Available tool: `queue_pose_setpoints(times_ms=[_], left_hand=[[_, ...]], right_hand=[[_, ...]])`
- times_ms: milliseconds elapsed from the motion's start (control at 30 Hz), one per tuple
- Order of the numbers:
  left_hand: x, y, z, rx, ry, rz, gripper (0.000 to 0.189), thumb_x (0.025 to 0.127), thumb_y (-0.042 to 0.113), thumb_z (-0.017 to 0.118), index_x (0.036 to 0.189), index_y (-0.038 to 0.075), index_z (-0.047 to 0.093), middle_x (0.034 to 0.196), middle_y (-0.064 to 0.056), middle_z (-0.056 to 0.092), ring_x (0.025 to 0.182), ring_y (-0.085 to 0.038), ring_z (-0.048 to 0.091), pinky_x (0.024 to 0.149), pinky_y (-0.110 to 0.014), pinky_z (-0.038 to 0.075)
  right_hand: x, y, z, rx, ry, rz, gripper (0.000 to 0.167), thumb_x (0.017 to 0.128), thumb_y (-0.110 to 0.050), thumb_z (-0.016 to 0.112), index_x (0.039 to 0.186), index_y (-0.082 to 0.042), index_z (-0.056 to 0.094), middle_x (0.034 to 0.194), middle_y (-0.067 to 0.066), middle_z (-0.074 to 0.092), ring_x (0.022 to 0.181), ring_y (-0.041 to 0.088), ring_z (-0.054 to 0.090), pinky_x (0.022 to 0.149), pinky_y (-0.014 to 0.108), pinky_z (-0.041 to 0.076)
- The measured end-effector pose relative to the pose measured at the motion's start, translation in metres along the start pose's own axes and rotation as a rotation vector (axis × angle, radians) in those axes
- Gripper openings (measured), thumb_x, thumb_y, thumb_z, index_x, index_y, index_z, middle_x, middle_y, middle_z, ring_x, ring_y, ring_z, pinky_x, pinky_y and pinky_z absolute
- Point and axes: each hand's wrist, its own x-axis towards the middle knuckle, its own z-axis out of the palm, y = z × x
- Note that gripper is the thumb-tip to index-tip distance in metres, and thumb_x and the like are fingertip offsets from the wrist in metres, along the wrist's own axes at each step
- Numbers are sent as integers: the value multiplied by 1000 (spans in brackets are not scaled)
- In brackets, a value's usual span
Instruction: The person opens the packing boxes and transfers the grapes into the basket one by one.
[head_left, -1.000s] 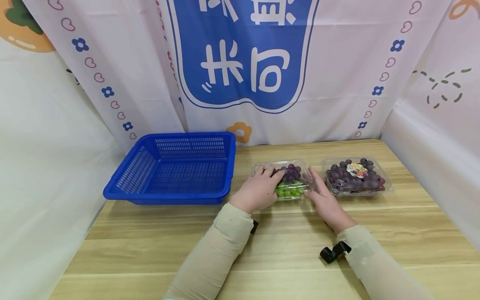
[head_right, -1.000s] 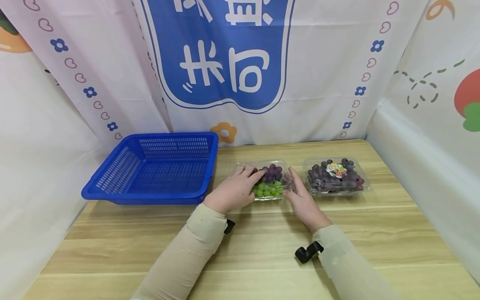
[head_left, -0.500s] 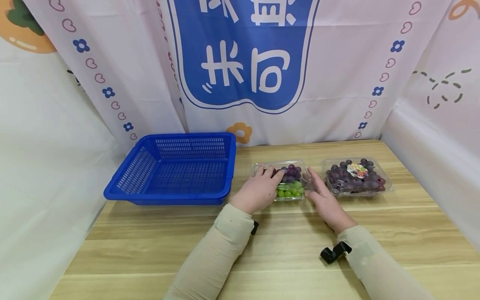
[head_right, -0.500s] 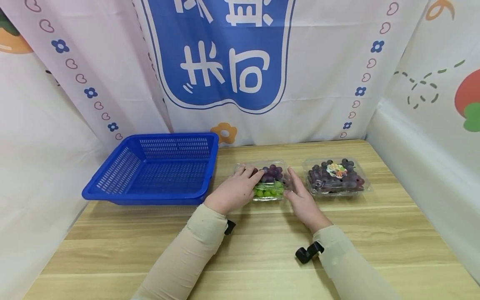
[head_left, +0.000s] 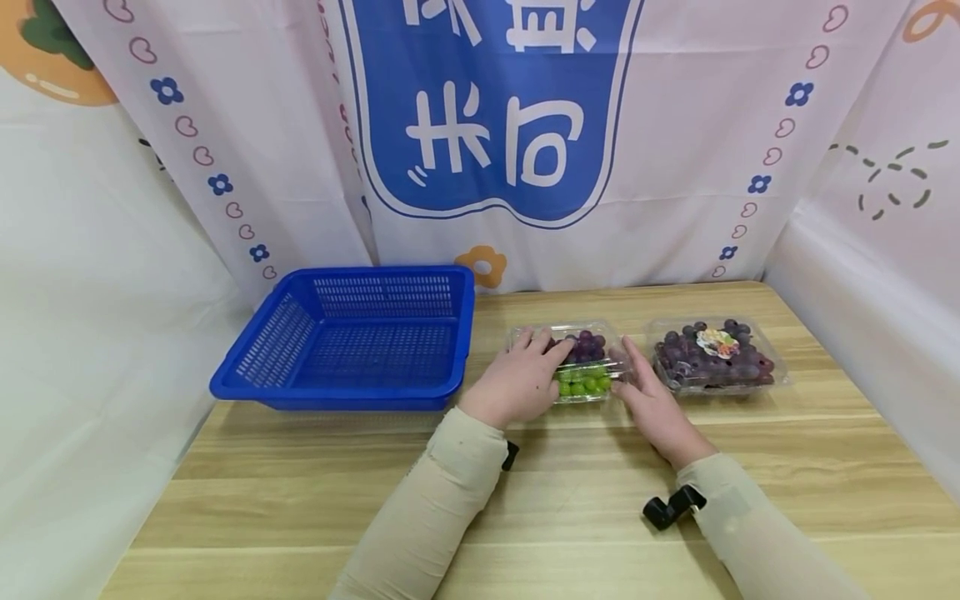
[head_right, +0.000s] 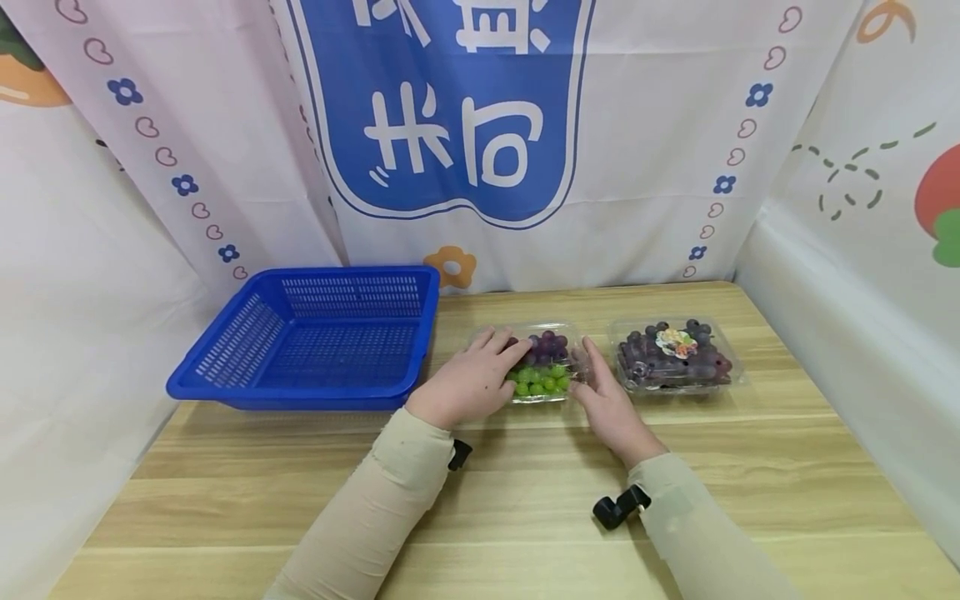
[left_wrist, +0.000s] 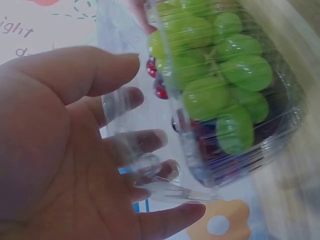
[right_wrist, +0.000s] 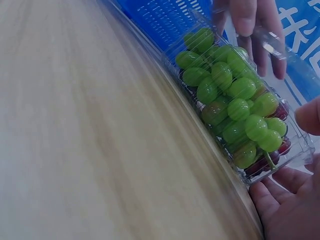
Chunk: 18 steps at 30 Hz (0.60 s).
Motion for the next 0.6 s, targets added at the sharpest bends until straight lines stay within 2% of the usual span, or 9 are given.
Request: queue_pose_setpoints(times_ms=[233,400,467,600], left_hand=[[-4,0,-10,24,108,33,56,104,29,53,158,24,37,159,-8,37,147,-32,31,113,-57,34],[-9,2,-19,17,212,85,56,103,27,57,156,21,40,155,-10,43,142,-31,39,111,-55,37],[-11,3,-22,7,243,90,57,103,28,58,156,21,39,156,-10,43,143,-32,39,112,-56,35],[-12,4,-26,-15,306,80,60,102,31,61,157,21,39,160,-11,36,148,-33,29,116,-59,26]], right_hand=[[2,3,0,-7,8,-12,77,104,-9,48,164,-22,2,168,10,11,152,35,14,120,53,13],[3,6,0,20,-8,-34,75,104,-6,47,164,-16,3,167,14,17,151,35,19,120,52,16],[3,7,0,20,-10,-41,74,104,-6,46,164,-16,4,166,15,18,151,35,19,120,53,16],[4,8,0,7,-5,-41,72,105,-7,47,164,-14,7,166,16,19,151,35,20,120,54,16]])
